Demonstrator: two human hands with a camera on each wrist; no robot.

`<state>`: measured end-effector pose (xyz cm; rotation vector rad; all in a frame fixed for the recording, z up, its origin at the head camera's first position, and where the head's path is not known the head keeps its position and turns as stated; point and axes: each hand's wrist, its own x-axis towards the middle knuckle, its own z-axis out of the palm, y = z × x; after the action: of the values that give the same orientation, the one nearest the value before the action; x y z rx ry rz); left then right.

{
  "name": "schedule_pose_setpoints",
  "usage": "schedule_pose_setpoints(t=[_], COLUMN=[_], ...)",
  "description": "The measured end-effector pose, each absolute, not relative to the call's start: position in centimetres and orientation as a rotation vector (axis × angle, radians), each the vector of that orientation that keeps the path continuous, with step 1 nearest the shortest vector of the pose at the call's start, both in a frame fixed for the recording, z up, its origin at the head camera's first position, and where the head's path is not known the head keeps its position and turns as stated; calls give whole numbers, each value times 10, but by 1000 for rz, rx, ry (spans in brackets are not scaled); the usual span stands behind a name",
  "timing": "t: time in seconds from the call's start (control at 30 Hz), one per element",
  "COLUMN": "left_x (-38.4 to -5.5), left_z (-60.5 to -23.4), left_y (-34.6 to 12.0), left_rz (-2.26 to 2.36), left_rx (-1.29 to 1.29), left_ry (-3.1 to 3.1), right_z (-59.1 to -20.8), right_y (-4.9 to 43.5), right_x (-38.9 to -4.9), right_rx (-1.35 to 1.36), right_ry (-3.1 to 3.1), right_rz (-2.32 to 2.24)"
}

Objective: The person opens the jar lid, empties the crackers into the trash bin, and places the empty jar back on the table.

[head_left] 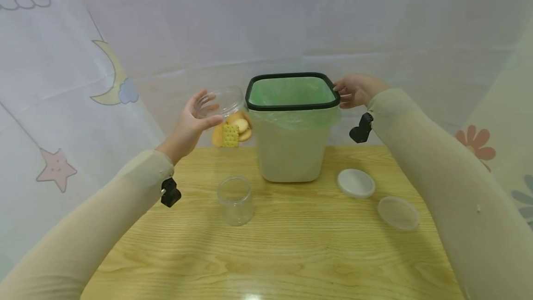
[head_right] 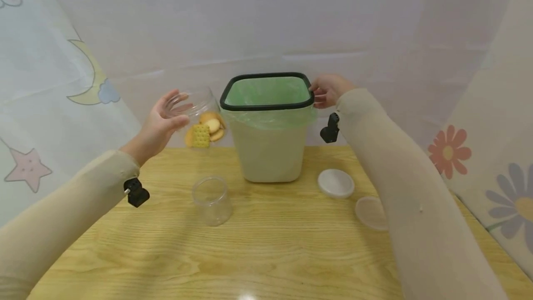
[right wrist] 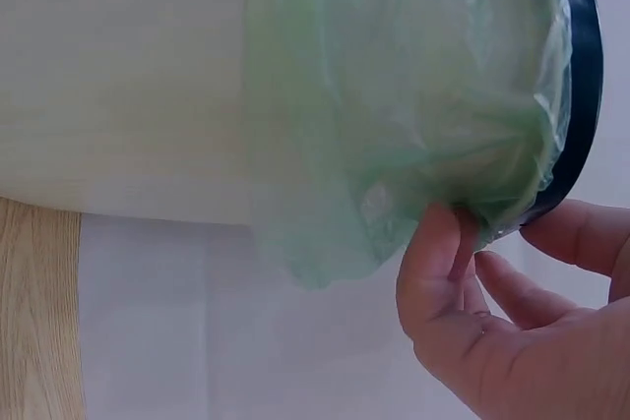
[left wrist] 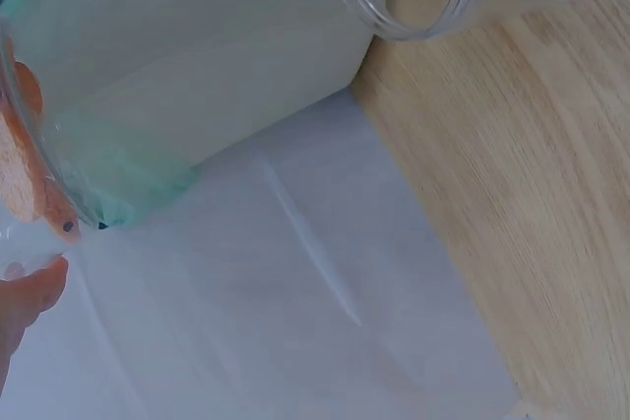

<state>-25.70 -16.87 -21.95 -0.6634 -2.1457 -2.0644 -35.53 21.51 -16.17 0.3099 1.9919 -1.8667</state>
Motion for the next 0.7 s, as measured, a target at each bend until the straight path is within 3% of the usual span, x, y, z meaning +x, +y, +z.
schedule_pose_setpoints(t=[0.7], left_x=[-276], left_z=[-189], left_y=[-172], left_rz=[-1860], left_rx=[-466], left_ry=[-2231], right_z=[-159], right_y=[213], right_x=[-355], right_rx=[370], right_ry=[1909], right_rz=[-1925])
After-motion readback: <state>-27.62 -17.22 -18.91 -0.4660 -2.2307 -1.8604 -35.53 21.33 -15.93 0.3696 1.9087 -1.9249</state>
